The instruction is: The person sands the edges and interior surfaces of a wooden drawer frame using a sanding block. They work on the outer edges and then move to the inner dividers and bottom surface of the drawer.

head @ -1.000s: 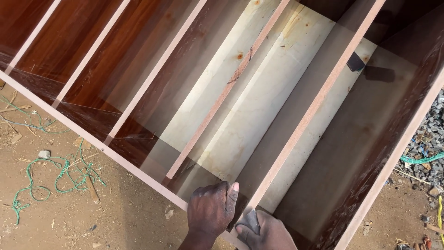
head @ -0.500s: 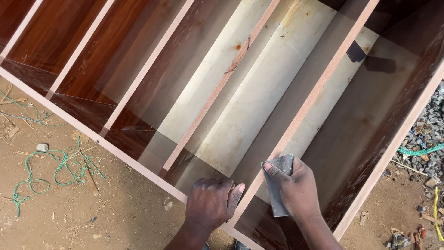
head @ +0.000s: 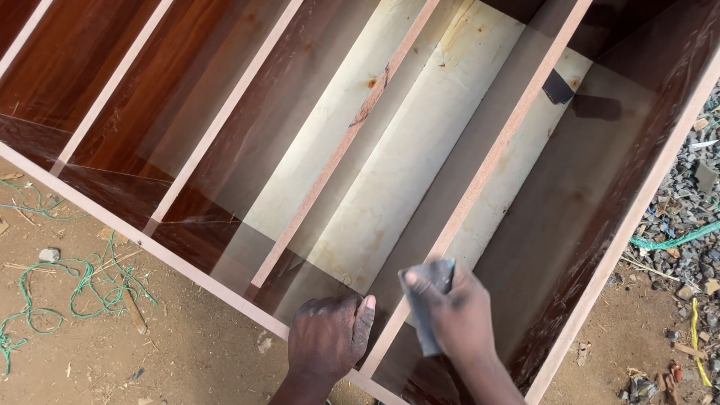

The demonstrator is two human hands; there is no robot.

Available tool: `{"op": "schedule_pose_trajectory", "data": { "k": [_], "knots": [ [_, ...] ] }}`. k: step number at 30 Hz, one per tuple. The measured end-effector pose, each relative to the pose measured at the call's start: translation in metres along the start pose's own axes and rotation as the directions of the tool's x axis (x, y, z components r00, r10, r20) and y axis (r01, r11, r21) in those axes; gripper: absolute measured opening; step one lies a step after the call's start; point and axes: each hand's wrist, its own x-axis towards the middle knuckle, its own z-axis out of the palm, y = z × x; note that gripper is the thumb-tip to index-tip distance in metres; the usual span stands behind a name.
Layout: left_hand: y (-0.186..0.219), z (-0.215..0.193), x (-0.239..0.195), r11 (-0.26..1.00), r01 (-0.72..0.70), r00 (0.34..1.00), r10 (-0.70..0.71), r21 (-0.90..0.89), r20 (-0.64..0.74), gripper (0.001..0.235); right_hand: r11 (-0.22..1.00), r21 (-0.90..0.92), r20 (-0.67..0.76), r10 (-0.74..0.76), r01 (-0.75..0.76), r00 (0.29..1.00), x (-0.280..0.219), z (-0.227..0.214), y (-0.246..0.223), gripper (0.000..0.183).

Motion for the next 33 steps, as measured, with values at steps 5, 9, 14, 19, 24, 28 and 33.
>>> {"op": "schedule_pose_trajectory", "data": {
  "k": [5, 9, 14, 19, 24, 28, 33],
  "knots": [
    [-0.001, 0.003, 0.001, 0.999, 0.031, 0.998, -0.033, 0.036, 0.051, 0.053, 0.987, -0.031, -0.054, -0.159, 0.158, 0.986, 0.012, 0.022, 0.048, 0.027],
    [-0.002, 0.002, -0.002, 0.998, 0.057, 0.996, -0.056, -0.007, 0.065, 0.056, 0.952, -0.304, 0.008, 0.022, -0.018, 1.0, -0.002, 0.003, 0.021, 0.03],
    [-0.003, 0.005, -0.005, 0.998, 0.05, 0.998, -0.05, -0.023, 0.025, 0.053, 0.987, -0.141, -0.035, -0.081, 0.075, 0.996, -0.002, 0.002, 0.029, 0.024],
    [-0.003, 0.006, -0.001, 0.998, 0.053, 0.998, -0.054, 0.019, 0.044, 0.054, 0.941, -0.335, 0.14, -0.008, 0.055, 0.99, 0.007, -0.009, 0.025, 0.029],
    [-0.004, 0.006, -0.002, 0.999, 0.042, 0.999, -0.042, 0.013, 0.03, 0.054, 0.98, -0.197, 0.044, -0.029, 0.038, 0.999, -0.007, 0.005, 0.037, 0.028],
    [0.0, 0.003, 0.001, 1.0, 0.024, 1.0, -0.024, 0.016, 0.001, 0.052, 0.842, -0.538, 0.19, 0.089, 0.028, 0.978, 0.002, -0.012, 0.009, 0.038],
    [0.003, -0.007, 0.001, 0.987, 0.133, 0.983, -0.144, 0.094, 0.116, 0.055, 0.982, -0.19, 0.048, -0.002, 0.011, 0.999, -0.014, 0.0, 0.012, 0.03]
  ]
}}
